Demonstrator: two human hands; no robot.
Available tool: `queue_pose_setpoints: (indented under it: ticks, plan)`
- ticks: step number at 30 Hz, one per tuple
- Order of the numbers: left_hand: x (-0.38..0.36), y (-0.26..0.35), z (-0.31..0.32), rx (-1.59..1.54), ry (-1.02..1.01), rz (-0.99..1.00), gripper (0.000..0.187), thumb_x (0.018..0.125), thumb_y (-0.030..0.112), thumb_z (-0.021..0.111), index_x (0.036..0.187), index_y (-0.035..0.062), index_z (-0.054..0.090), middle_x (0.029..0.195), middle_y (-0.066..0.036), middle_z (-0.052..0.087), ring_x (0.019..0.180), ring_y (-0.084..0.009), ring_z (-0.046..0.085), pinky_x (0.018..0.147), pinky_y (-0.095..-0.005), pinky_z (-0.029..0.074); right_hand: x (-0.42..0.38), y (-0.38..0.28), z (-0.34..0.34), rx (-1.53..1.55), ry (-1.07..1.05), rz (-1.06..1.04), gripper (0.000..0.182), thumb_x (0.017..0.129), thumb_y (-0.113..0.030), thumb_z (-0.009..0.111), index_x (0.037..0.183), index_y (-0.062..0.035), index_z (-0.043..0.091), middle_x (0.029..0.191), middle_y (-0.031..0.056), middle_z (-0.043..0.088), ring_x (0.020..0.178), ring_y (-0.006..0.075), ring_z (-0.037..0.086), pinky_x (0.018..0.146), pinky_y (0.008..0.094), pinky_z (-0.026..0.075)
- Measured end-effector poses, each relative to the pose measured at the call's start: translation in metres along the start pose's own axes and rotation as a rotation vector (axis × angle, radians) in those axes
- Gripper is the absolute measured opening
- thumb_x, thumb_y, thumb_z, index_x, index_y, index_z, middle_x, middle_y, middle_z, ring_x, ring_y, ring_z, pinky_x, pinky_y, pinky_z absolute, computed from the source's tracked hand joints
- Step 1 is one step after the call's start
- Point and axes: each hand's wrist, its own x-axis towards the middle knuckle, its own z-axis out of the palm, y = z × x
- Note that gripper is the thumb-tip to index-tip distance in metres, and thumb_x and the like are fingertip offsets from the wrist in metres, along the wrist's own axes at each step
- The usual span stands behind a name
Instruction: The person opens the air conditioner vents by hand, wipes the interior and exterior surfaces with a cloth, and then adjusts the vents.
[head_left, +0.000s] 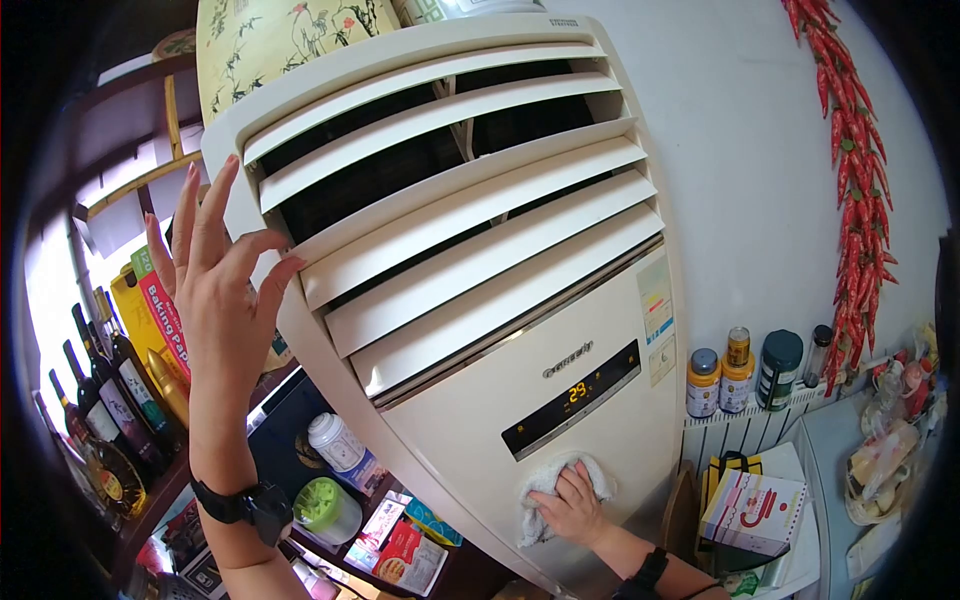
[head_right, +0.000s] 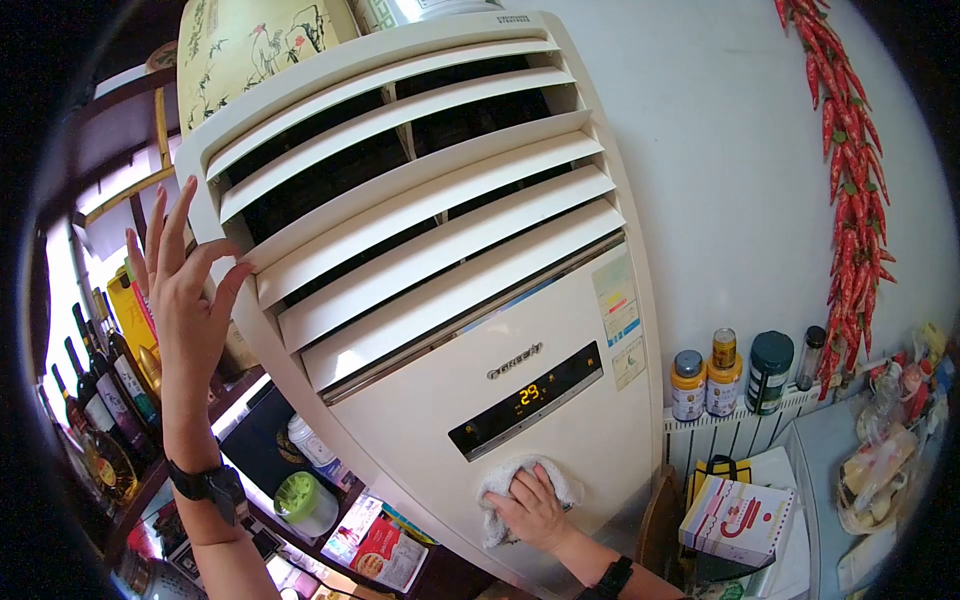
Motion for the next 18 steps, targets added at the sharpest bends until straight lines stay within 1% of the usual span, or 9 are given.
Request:
queue_pose_setpoints:
  ticks: [3,6,9,12,18]
  plan:
    - [0.001,-0.004,0.003,-0.004,0.012,0.012,0.014,0.074,0.025,0.077,0.070,0.0145,0.070,0.147,-0.004,0.046,0.142,-0.0290,0.030,0.117,-0.0489,0.006,0.000,0.000,0.001,-0.008,0.003,-0.002,0.049,0.071,-0.013,0.074,0.117,-0.0193,0.060,0.120,0.0090,0.047,0.121,0.0289,0.045,0.108,0.0535,0.030]
    - [0.000,-0.010,0.006,-0.030,0.005,0.040,0.013,0.076,0.025,0.077,0.073,0.0153,0.069,0.147,-0.006,0.046,0.143,-0.0291,0.028,0.117,-0.0498,0.007,0.000,0.000,0.001,-0.010,0.010,-0.002,0.049,0.070,-0.012,0.074,0.117,-0.0199,0.061,0.120,0.0090,0.047,0.121,0.0290,0.045,0.108,0.0535,0.031]
    - [0.003,-0.008,0.006,-0.021,-0.002,0.001,0.014,0.076,0.024,0.077,0.071,0.0144,0.069,0.146,-0.006,0.046,0.143,-0.0294,0.029,0.117,-0.0496,0.008,-0.001,0.001,0.003,-0.015,0.019,-0.003,0.050,0.070,-0.012,0.074,0.117,-0.0209,0.061,0.121,0.0089,0.047,0.120,0.0292,0.046,0.107,0.0536,0.031]
    - [0.005,-0.009,0.008,-0.037,0.004,-0.013,0.014,0.075,0.024,0.077,0.071,0.0139,0.069,0.146,-0.006,0.046,0.143,-0.0294,0.029,0.117,-0.0499,0.009,-0.003,0.001,0.004,-0.024,0.013,0.005,0.050,0.069,-0.013,0.074,0.116,-0.0216,0.061,0.122,0.0088,0.048,0.119,0.0294,0.046,0.107,0.0538,0.031]
    - [0.009,-0.013,0.008,-0.031,-0.026,-0.014,0.011,0.072,0.024,0.079,0.070,0.0159,0.071,0.147,-0.005,0.046,0.143,-0.0294,0.029,0.117,-0.0503,0.008,-0.004,0.001,0.005,-0.032,0.013,0.006,0.048,0.069,-0.013,0.073,0.115,-0.0217,0.062,0.123,0.0095,0.048,0.120,0.0297,0.046,0.108,0.0537,0.030]
